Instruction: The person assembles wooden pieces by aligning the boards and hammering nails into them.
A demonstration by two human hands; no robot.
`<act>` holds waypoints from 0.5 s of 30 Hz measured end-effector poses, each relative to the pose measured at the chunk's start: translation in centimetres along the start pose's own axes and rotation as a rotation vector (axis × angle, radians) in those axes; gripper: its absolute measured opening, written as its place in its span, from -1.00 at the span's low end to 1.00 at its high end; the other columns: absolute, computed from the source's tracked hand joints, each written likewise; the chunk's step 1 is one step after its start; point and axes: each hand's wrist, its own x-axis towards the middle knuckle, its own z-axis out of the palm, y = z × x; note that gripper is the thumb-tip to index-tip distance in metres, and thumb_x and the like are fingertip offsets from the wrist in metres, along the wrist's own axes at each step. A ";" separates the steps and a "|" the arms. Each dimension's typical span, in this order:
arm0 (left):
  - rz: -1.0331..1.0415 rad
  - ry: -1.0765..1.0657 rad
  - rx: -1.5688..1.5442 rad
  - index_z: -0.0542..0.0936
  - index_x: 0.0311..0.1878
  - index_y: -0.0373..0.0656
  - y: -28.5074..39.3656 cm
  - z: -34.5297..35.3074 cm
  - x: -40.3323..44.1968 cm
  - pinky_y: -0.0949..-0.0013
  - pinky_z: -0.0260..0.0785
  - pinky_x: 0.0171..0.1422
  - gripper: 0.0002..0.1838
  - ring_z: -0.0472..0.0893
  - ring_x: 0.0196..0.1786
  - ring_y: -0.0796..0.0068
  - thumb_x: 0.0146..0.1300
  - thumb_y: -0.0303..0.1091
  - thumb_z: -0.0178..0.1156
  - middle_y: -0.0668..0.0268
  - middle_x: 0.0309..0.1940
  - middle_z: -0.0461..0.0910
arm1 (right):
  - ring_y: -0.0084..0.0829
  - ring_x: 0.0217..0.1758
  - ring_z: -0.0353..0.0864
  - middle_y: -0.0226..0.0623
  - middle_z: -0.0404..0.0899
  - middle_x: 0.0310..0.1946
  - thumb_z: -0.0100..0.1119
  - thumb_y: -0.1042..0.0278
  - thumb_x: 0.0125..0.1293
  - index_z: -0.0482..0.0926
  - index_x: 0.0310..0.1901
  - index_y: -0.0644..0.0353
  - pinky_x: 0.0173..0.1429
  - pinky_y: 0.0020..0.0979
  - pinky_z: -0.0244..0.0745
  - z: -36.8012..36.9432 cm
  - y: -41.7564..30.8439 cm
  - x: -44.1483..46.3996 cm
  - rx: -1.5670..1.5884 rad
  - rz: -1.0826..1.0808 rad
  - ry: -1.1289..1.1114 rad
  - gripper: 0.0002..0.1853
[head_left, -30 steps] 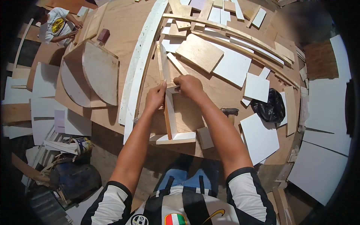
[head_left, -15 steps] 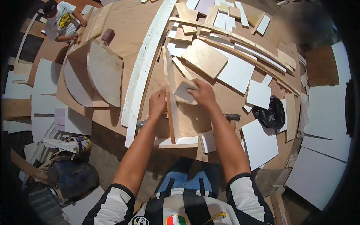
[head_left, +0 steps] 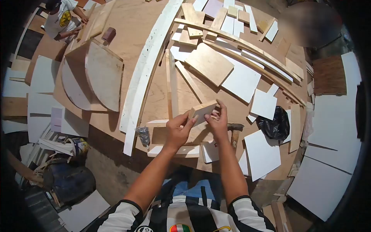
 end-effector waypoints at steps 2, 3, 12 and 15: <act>0.029 0.003 0.097 0.75 0.07 -0.30 0.0 0.1 0.0 0.39 0.50 -0.25 -0.71 0.67 -0.37 0.54 0.36 -0.36 0.40 0.14 -0.37 0.75 | -0.30 0.08 0.62 -0.27 0.64 0.06 0.48 0.31 0.31 0.51 0.32 0.18 0.13 -0.33 0.54 0.8 -2.8 -1.0 -0.264 -0.126 0.166 -0.42; 0.074 0.009 0.175 0.76 0.07 -0.27 0.2 0.7 0.0 0.35 0.50 -0.27 -0.71 0.69 -0.39 0.44 0.33 -0.37 0.40 0.13 -0.36 0.75 | -0.29 0.04 0.61 -0.23 0.63 0.01 0.50 0.29 0.28 0.56 0.26 0.20 0.08 -0.32 0.54 0.3 -3.5 -1.1 -0.418 -0.238 0.145 -0.46; 0.330 0.021 0.460 0.77 0.00 -0.18 0.0 2.5 0.4 0.23 0.43 -0.36 -0.74 0.62 -0.47 0.20 0.24 -0.39 0.41 0.18 -0.46 0.65 | -0.36 -0.43 0.66 -0.17 0.66 -0.42 0.46 0.35 0.29 0.72 -0.14 0.28 -0.30 -0.33 0.53 1.9 -5.1 -0.8 -0.450 -0.418 0.032 -0.79; 0.343 0.030 0.488 0.78 -0.03 -0.15 0.7 3.0 0.3 0.20 0.43 -0.34 -0.75 0.61 -0.46 0.19 0.22 -0.36 0.42 0.20 -0.47 0.64 | -0.39 -0.47 0.64 -0.16 0.66 -0.48 0.37 0.36 0.38 0.72 -0.26 0.31 -0.33 -0.36 0.51 1.1 -4.2 -0.1 -0.320 -0.312 0.011 -0.83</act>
